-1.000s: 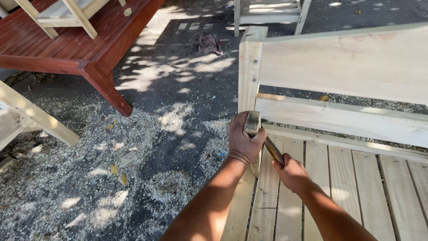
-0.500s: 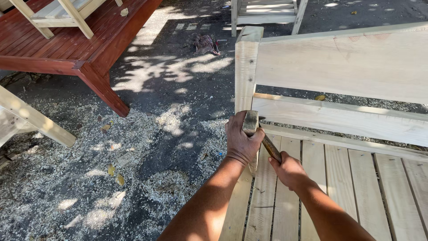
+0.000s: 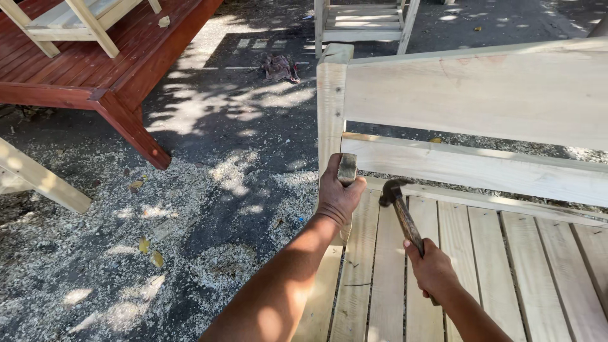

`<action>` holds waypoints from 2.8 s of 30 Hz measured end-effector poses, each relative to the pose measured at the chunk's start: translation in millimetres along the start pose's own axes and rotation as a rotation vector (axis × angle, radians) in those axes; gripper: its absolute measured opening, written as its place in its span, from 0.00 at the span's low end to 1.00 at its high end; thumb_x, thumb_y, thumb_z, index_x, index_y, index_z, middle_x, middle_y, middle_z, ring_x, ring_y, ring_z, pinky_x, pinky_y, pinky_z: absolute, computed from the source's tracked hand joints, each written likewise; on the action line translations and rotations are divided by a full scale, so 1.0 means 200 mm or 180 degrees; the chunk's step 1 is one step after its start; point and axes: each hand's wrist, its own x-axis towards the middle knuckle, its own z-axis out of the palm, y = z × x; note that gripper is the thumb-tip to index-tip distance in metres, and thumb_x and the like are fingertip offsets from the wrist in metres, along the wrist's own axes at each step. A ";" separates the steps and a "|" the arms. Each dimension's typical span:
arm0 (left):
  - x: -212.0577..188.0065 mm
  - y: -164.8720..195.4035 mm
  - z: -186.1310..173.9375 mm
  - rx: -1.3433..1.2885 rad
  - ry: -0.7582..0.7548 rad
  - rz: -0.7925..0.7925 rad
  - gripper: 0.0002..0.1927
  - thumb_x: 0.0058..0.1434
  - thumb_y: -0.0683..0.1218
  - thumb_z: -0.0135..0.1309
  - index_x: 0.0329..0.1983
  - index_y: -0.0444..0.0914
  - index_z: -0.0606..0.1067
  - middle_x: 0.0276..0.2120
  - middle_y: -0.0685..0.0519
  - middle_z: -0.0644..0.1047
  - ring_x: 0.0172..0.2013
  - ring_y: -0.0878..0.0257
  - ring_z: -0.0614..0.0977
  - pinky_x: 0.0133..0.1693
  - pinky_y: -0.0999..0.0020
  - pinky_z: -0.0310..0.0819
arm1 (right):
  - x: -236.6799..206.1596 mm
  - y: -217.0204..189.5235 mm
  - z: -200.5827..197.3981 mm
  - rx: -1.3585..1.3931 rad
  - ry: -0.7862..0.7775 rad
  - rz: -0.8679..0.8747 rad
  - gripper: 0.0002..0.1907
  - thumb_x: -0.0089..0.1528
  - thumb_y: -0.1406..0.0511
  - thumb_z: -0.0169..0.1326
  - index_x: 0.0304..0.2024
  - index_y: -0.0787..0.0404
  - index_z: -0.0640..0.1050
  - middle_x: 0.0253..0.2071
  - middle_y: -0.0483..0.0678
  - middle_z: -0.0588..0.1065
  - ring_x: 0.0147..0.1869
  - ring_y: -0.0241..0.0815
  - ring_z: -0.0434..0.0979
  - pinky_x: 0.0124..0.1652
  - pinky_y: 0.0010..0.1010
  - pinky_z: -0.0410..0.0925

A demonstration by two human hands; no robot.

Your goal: The person hammers nails into the frame of an unfinished wooden bench, taking nails from a pink bowl and using a small wood block to press and hold nails while striking them with a claw hammer. They reposition along the bench rail, driving several nails in sequence.

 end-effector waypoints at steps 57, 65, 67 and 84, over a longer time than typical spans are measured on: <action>-0.16 0.08 0.20 0.0021 -0.0154 0.0167 0.19 0.54 0.44 0.56 0.48 0.36 0.69 0.31 0.49 0.76 0.31 0.61 0.80 0.37 0.66 0.77 | -0.70 -0.28 -0.53 0.0903 -0.0023 -0.1351 0.19 0.64 0.50 0.55 0.39 0.58 0.73 0.15 0.44 0.64 0.15 0.36 0.61 0.17 0.33 0.59; -0.19 0.07 0.23 0.0209 -0.0072 0.0457 0.21 0.52 0.44 0.58 0.48 0.37 0.69 0.33 0.47 0.76 0.34 0.55 0.81 0.40 0.62 0.78 | -0.63 -0.26 -0.56 0.0960 0.0024 -0.1419 0.18 0.64 0.52 0.53 0.38 0.60 0.72 0.17 0.45 0.65 0.15 0.36 0.63 0.17 0.34 0.61; -0.19 0.07 0.22 0.0351 -0.0115 0.0294 0.22 0.52 0.45 0.58 0.50 0.37 0.69 0.33 0.47 0.76 0.33 0.55 0.80 0.40 0.62 0.77 | -0.63 -0.24 -0.52 0.0697 0.0114 -0.1650 0.17 0.63 0.52 0.55 0.39 0.59 0.73 0.18 0.42 0.64 0.17 0.33 0.61 0.18 0.30 0.61; -0.20 0.06 0.20 0.0418 -0.0152 0.0420 0.26 0.53 0.47 0.58 0.55 0.35 0.69 0.41 0.44 0.77 0.40 0.52 0.81 0.45 0.61 0.77 | -0.79 -0.32 -0.57 0.0466 -0.0076 -0.1093 0.22 0.66 0.47 0.54 0.45 0.59 0.74 0.17 0.46 0.62 0.17 0.38 0.59 0.19 0.35 0.58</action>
